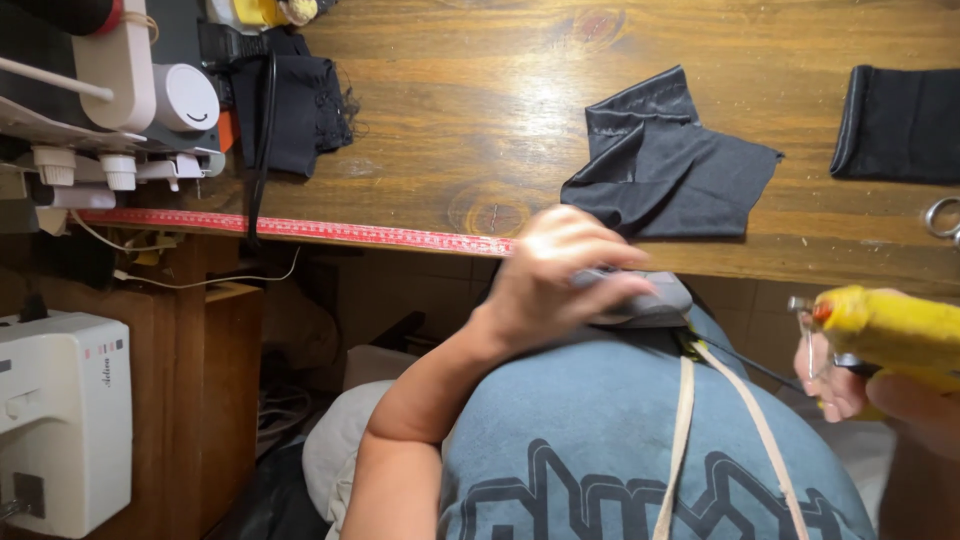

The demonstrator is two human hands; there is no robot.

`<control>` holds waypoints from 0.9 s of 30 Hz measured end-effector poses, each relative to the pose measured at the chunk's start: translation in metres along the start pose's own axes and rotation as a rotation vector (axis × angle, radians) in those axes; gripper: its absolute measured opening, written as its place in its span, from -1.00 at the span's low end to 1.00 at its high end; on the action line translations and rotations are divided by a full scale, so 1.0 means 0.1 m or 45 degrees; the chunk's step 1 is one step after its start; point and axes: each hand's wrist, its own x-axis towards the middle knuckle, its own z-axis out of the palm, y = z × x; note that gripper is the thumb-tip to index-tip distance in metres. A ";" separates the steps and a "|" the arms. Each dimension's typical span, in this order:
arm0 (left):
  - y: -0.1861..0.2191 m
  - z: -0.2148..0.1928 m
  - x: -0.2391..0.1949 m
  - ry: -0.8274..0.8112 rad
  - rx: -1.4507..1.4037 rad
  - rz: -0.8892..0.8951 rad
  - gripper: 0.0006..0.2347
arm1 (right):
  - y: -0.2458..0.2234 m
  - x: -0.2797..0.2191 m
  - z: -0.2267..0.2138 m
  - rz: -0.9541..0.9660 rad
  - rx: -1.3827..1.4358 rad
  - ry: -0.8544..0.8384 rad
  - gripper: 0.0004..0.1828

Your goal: The person folds a black fabric piece, applies hot glue from a yellow glue gun to a gray object on their lap, then presses the fabric onto the glued area. They smooth and adjust the fabric to ensure it adheres properly.

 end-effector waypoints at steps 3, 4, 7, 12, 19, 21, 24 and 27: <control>-0.12 -0.20 -0.30 0.000 0.098 -0.273 -0.73 | 0.22 1.09 1.78 -0.577 -0.878 1.575 -0.70; -0.18 -0.20 -0.40 -0.075 -0.003 -0.281 -0.57 | 0.32 1.22 1.91 -0.505 -1.331 1.690 -0.57; -0.30 -0.10 -0.54 -0.212 -0.182 -0.272 -0.39 | 0.39 1.40 2.08 -0.463 -1.727 1.666 -0.52; -0.41 0.07 -0.51 -0.369 -0.189 -0.136 -0.43 | 0.39 1.47 2.26 -0.563 -1.441 1.747 -0.73; -0.50 0.21 -0.55 -0.299 -0.334 -0.180 -0.51 | 0.31 1.58 2.40 -0.376 -1.796 1.885 -0.74; -0.51 0.22 -0.55 -0.291 -0.370 -0.188 -0.52 | 0.31 1.62 2.43 -0.298 -1.776 1.980 -0.74; -0.52 0.22 -0.55 -0.294 -0.394 -0.193 -0.54 | 0.33 1.65 2.42 -0.379 -1.602 2.060 -0.67; -0.55 0.23 -0.56 -0.293 -0.383 -0.204 -0.53 | 0.31 1.63 2.43 -0.357 -1.649 2.034 -0.72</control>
